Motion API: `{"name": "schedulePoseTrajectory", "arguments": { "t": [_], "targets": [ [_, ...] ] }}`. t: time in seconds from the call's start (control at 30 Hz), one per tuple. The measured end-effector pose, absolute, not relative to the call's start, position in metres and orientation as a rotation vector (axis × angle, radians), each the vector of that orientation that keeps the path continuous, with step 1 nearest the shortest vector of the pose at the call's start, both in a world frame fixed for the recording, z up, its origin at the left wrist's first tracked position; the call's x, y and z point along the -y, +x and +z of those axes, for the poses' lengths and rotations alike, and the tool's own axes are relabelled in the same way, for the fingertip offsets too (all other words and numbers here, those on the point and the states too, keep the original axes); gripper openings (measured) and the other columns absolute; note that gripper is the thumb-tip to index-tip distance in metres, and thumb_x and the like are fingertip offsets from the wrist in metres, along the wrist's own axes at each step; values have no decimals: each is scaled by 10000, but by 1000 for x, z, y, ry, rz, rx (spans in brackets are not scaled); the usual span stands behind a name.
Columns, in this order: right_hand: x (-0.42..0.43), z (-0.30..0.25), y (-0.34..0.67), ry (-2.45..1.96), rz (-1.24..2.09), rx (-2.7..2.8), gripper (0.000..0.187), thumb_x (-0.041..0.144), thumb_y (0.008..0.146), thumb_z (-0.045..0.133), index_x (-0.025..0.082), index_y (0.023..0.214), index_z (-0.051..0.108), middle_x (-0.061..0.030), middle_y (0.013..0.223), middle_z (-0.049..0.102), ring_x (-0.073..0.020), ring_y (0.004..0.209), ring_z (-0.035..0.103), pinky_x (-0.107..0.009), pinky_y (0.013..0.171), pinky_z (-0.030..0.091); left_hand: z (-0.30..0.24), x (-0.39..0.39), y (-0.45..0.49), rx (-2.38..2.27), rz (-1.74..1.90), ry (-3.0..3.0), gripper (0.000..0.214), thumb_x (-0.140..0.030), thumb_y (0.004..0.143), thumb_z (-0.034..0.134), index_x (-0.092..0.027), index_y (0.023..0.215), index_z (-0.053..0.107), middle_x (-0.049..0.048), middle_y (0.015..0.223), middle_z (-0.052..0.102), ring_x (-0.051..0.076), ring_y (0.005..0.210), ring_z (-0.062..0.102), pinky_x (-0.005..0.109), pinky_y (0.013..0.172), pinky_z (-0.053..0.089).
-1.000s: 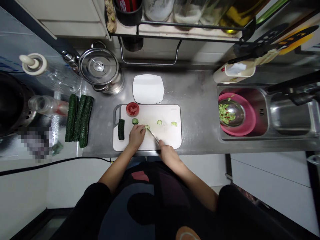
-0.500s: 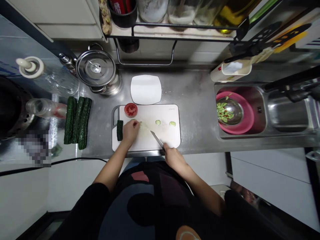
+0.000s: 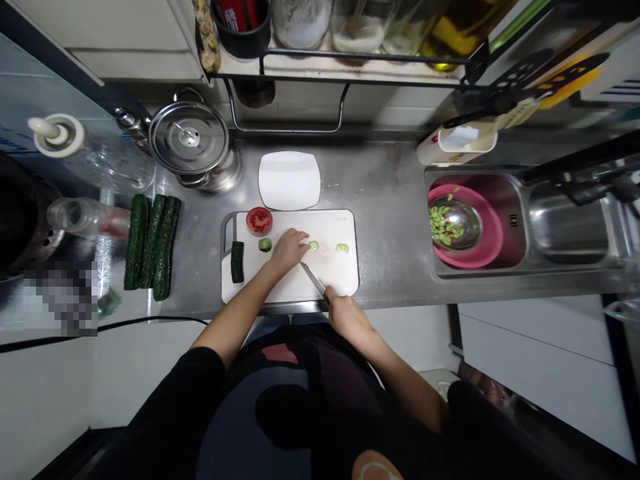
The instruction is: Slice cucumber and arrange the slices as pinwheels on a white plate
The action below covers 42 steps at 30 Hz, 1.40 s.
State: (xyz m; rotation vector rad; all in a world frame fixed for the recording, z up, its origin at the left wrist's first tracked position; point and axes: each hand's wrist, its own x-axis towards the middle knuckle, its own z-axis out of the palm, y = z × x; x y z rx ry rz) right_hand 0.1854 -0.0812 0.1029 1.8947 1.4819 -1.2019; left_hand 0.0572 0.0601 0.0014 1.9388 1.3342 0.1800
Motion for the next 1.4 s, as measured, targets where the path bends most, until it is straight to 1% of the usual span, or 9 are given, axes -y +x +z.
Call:
{"name": "schedulePoseTrajectory", "arguments": {
  "t": [0.17, 0.27, 0.4, 0.6, 0.73, 0.9, 1.03, 1.27, 1.4],
  "targets": [
    [83, 105, 187, 1902, -1211, -1463, 482, 47, 851, 361, 186, 1305, 447, -108, 943, 662, -221, 900, 643, -237, 683, 413, 3, -64, 81, -1298, 49, 1951, 201, -122, 754, 618, -185, 939, 667, 76, 1030, 594, 208, 946, 580, 300, 820, 488],
    [85, 104, 189, 1912, -1212, -1455, 480, 45, 849, 345, 186, 1294, 456, -111, 954, 661, -230, 909, 644, -249, 691, 420, 8, -65, 85, -1303, 27, 1942, 143, -89, 743, 613, -173, 851, 654, 71, 975, 617, 198, 915, 585, 290, 797, 481],
    [85, 104, 190, 1917, -1199, -1450, 452, 50, 862, 340, 180, 1277, 464, -116, 950, 657, -232, 914, 643, -250, 691, 415, 12, -61, 77, -1266, 86, 1874, 59, -144, 796, 601, -174, 814, 648, 32, 837, 659, 163, 796, 596, 272, 741, 472],
    [83, 101, 193, 1931, -1198, -1462, 406, 72, 871, 354, 168, 1248, 468, -119, 928, 655, -236, 901, 642, -251, 690, 412, 11, -54, 32, -1349, 143, 1753, 117, -189, 782, 598, -195, 836, 701, 2, 774, 692, 151, 731, 613, 267, 709, 469],
    [76, 99, 189, 1931, -1182, -1458, 412, 87, 886, 345, 171, 1274, 454, -124, 943, 647, -241, 922, 636, -259, 702, 418, 4, -49, 12, -1331, 120, 1874, 157, -152, 773, 568, -199, 813, 712, 25, 822, 694, 176, 807, 625, 298, 772, 482],
    [64, 96, 178, 1902, -1163, -1493, 437, 86, 878, 366, 185, 1298, 442, -124, 970, 643, -243, 962, 628, -260, 717, 426, -4, -24, 6, -1526, 254, 1984, 191, -174, 819, 560, -194, 960, 687, 75, 955, 652, 211, 930, 603, 335, 864, 486],
    [60, 91, 173, 1902, -1167, -1507, 485, 68, 866, 378, 198, 1332, 410, -117, 969, 645, -234, 962, 630, -257, 723, 429, -10, -2, 4, -1613, 309, 1937, 203, -222, 804, 639, -187, 1003, 658, 80, 970, 624, 218, 946, 589, 337, 889, 485],
    [63, 88, 170, 1896, -1140, -1566, 487, 57, 866, 378, 183, 1334, 422, -122, 961, 650, -230, 962, 637, -266, 756, 441, -22, 5, 6, -1659, 438, 1902, 148, -218, 833, 621, -201, 977, 650, 60, 939, 629, 199, 945, 576, 325, 895, 478],
    [61, 91, 163, 1864, -1140, -1593, 532, 16, 848, 357, 206, 1341, 425, -117, 986, 659, -227, 984, 637, -271, 780, 449, -23, 6, 6, -1663, 475, 1890, 147, -218, 839, 617, -201, 979, 660, 57, 923, 635, 195, 939, 579, 328, 893, 480]
  ]
}}
